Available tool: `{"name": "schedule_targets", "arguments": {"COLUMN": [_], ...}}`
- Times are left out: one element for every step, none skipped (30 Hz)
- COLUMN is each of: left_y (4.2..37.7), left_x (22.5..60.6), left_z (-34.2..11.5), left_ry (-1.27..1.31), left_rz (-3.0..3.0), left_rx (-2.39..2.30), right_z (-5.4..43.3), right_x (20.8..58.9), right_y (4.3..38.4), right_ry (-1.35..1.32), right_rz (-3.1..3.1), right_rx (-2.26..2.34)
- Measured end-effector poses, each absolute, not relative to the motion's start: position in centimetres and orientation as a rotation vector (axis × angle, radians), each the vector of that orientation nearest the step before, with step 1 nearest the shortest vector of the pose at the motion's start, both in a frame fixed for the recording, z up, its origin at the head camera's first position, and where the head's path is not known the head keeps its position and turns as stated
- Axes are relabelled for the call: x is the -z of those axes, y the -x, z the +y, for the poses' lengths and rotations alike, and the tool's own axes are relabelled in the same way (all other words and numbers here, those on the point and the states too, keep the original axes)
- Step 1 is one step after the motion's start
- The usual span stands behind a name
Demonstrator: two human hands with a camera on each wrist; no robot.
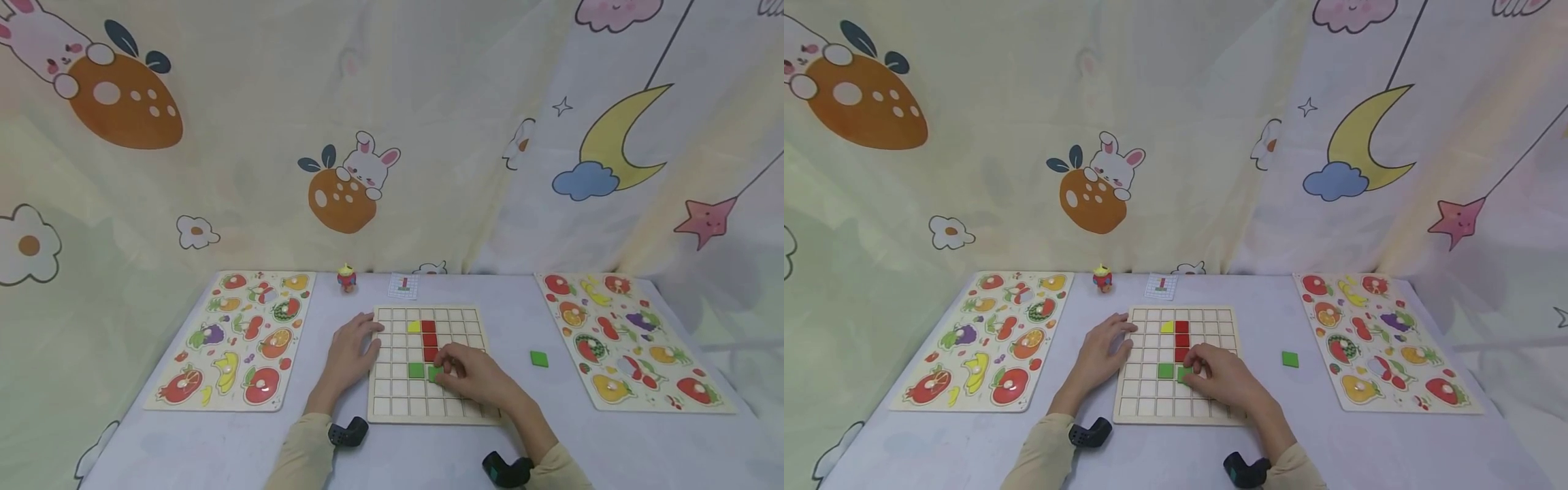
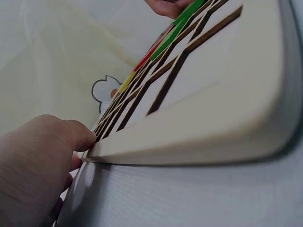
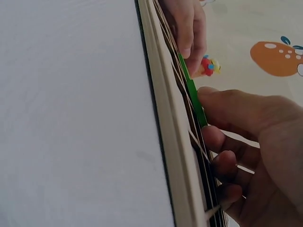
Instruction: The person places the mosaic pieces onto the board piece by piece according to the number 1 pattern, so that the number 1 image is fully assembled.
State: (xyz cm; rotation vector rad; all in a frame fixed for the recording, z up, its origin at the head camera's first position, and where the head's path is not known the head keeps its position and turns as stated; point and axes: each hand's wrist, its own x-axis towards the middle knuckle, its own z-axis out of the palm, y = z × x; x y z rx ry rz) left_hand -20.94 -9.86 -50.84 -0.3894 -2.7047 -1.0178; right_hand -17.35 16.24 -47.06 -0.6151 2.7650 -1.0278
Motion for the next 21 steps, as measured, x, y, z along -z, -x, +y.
{"name": "schedule_targets", "arguments": {"left_y": [20.9, 20.9, 20.9, 20.9, 20.9, 20.9, 20.9, 20.9, 20.9, 20.9, 20.9, 20.9, 20.9, 20.9, 20.9, 20.9, 20.9, 20.9, 20.9, 20.9, 20.9], "left_x": [50.8, 50.8, 50.8, 50.7, 50.7, 50.7, 50.7, 50.7, 50.7, 50.7, 50.6, 50.6, 50.6, 50.6, 50.6, 50.6, 50.6, 50.6, 50.6, 50.6, 50.6], "left_z": [-9.8, -9.8, -9.8, -9.8, -9.8, -9.8, -9.8, -9.8, -9.8, -9.8, -9.8, -9.8, -9.8, -9.8, -9.8, -9.8, -9.9, -9.8, -9.8, -9.8, -9.8], "left_ry": [0.39, 0.388, 0.387, 0.385, 0.382, 0.379, 0.378, 0.377, 0.377, 0.376, 0.375, 0.374, 0.374, 0.373, 0.372, 0.37, 0.371, 0.373, 0.373, 0.375, 0.378], "left_rz": [-2.703, -2.704, -2.704, -2.704, -2.706, -2.709, -2.712, -2.715, -2.715, -2.719, -2.72, -2.72, -2.721, -2.722, -2.721, -2.723, -2.721, -2.72, -2.721, -2.719, -2.717], "left_rx": [1.018, 1.017, 1.014, 1.015, 1.015, 1.016, 1.016, 1.015, 1.016, 1.016, 1.018, 1.017, 1.015, 1.017, 1.023, 1.022, 1.028, 1.029, 1.031, 1.034, 1.035], "right_z": [16.2, 16.2, 16.1, 16.1, 16.0, 15.9, 15.8, 15.7, 15.6, 15.5, 15.4, 15.4, 15.4, 15.4, 15.4, 15.5, 15.7, 15.9, 16.1, 16.4, 16.7], "right_x": [47.1, 47.1, 47.1, 47.1, 47.2, 47.2, 47.2, 47.3, 47.3, 47.3, 47.2, 47.2, 47.2, 47.2, 47.1, 47.1, 47.0, 47.0, 46.9, 46.8, 46.7], "right_y": [17.3, 17.3, 17.3, 17.3, 17.2, 17.2, 17.1, 17.1, 17.0, 16.9, 16.9, 16.8, 16.8, 16.8, 16.8, 16.8, 16.8, 16.8, 16.8, 16.8, 16.9], "right_ry": [0.618, 0.62, 0.62, 0.616, 0.608, 0.598, 0.588, 0.583, 0.576, 0.569, 0.567, 0.569, 0.569, 0.571, 0.57, 0.575, 0.583, 0.584, 0.584, 0.584, 0.586], "right_rz": [2.774, 2.783, 2.795, 2.805, 2.816, 2.825, 2.834, 2.842, 2.849, 2.857, 2.865, 2.872, 2.876, 2.874, 2.866, 2.858, 2.849, 2.835, 2.82, 2.809, 2.8], "right_rx": [1.025, 1.025, 1.021, 1.019, 1.016, 1.01, 1.008, 1.006, 1.002, 0.998, 0.992, 0.985, 0.982, 0.984, 0.99, 0.995, 1.003, 1.019, 1.038, 1.055, 1.067]}}
